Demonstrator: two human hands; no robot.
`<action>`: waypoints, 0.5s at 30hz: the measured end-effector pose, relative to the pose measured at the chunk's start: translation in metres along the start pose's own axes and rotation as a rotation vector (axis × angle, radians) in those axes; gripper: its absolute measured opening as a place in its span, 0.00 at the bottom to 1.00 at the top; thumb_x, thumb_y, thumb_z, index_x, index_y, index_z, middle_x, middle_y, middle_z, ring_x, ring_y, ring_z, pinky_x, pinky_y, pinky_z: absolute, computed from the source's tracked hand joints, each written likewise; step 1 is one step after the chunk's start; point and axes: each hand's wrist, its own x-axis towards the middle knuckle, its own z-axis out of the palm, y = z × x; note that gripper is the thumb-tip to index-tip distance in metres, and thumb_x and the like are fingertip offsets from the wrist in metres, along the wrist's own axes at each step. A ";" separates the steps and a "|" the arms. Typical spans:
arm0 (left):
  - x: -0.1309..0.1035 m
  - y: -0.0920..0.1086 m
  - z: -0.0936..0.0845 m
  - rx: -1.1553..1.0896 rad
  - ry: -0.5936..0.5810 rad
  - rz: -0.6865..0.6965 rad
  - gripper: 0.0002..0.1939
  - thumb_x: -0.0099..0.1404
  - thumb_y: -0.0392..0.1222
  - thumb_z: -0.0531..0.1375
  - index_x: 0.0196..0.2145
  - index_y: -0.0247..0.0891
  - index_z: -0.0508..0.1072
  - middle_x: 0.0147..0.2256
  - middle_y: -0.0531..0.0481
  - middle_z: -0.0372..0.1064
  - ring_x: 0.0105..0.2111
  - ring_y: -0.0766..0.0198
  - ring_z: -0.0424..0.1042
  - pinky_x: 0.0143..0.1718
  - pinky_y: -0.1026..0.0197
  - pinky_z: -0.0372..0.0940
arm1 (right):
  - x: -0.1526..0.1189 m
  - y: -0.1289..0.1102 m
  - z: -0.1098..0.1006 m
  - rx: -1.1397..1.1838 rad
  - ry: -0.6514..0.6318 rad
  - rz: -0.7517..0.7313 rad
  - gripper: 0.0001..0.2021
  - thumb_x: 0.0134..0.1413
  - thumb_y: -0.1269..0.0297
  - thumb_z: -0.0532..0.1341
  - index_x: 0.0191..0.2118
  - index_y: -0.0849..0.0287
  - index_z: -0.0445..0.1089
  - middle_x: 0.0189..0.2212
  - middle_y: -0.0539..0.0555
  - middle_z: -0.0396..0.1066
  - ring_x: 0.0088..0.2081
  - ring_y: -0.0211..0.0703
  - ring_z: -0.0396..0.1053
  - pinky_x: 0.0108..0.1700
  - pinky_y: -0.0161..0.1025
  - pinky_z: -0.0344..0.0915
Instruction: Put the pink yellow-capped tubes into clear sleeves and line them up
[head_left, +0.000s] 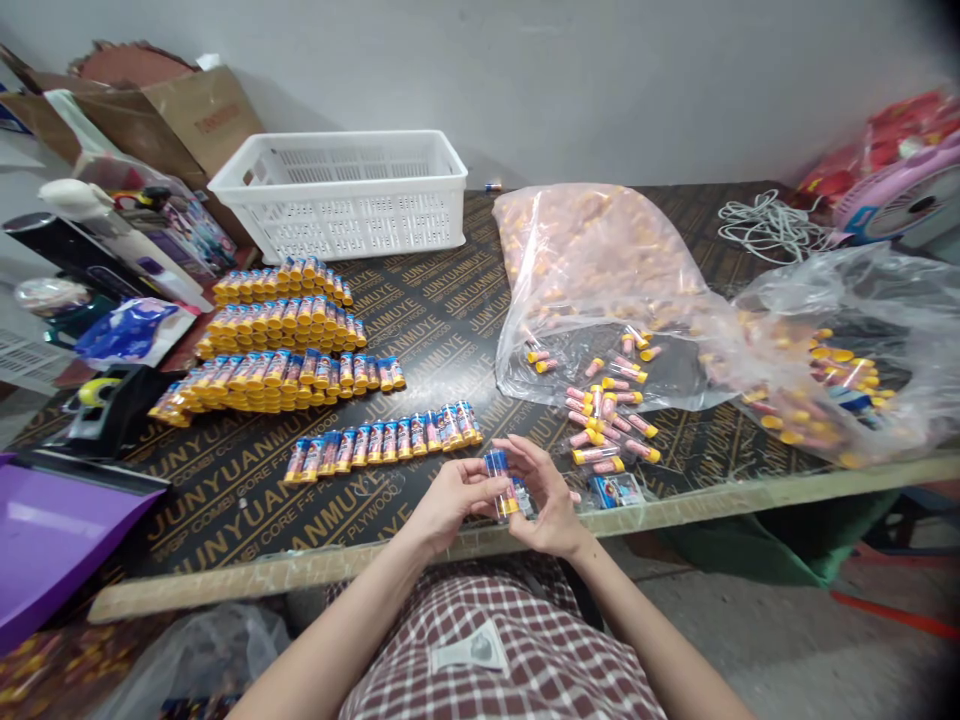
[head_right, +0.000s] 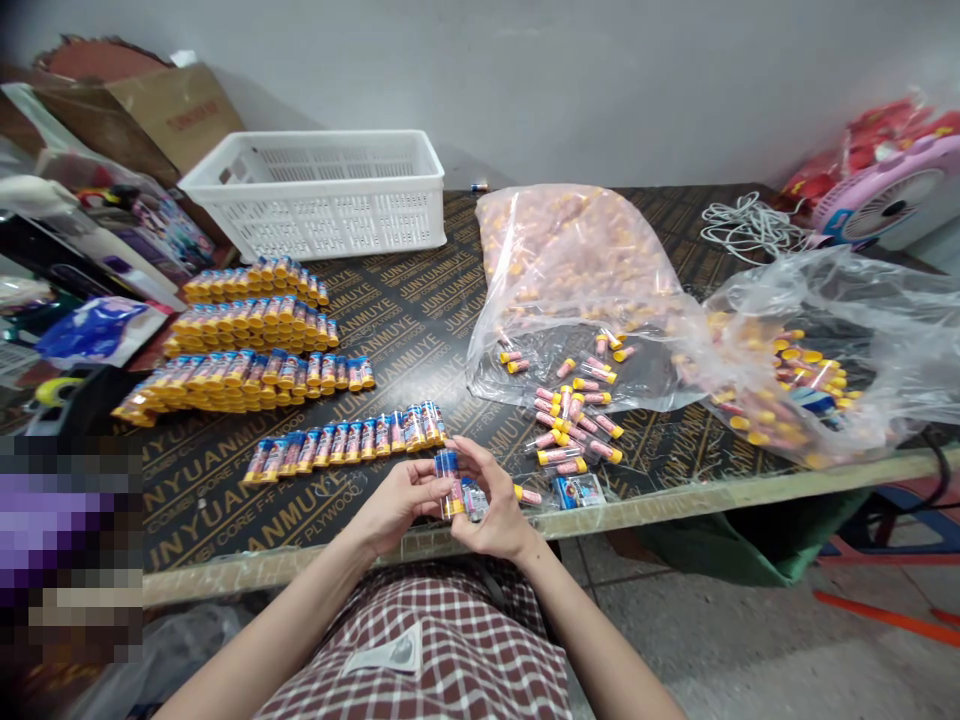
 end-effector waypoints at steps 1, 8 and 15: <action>0.000 0.001 -0.001 0.001 0.004 0.005 0.20 0.44 0.44 0.70 0.33 0.30 0.75 0.27 0.47 0.72 0.24 0.68 0.69 0.27 0.66 0.62 | 0.001 0.000 0.000 0.004 -0.008 0.001 0.40 0.39 0.77 0.57 0.61 0.51 0.46 0.58 0.58 0.56 0.56 0.50 0.60 0.56 0.49 0.61; 0.021 0.026 -0.043 0.338 0.392 0.290 0.22 0.41 0.47 0.70 0.32 0.34 0.71 0.18 0.56 0.66 0.18 0.68 0.64 0.23 0.66 0.60 | 0.025 0.034 -0.005 -0.006 0.012 0.151 0.44 0.49 0.49 0.61 0.65 0.51 0.33 0.63 0.59 0.45 0.62 0.52 0.50 0.61 0.55 0.48; 0.050 0.033 -0.084 1.042 0.698 0.431 0.28 0.44 0.51 0.68 0.42 0.39 0.69 0.18 0.57 0.63 0.22 0.61 0.67 0.27 0.64 0.55 | 0.049 0.073 0.008 0.044 0.050 0.392 0.33 0.58 0.43 0.46 0.65 0.50 0.38 0.58 0.61 0.57 0.55 0.46 0.63 0.56 0.52 0.58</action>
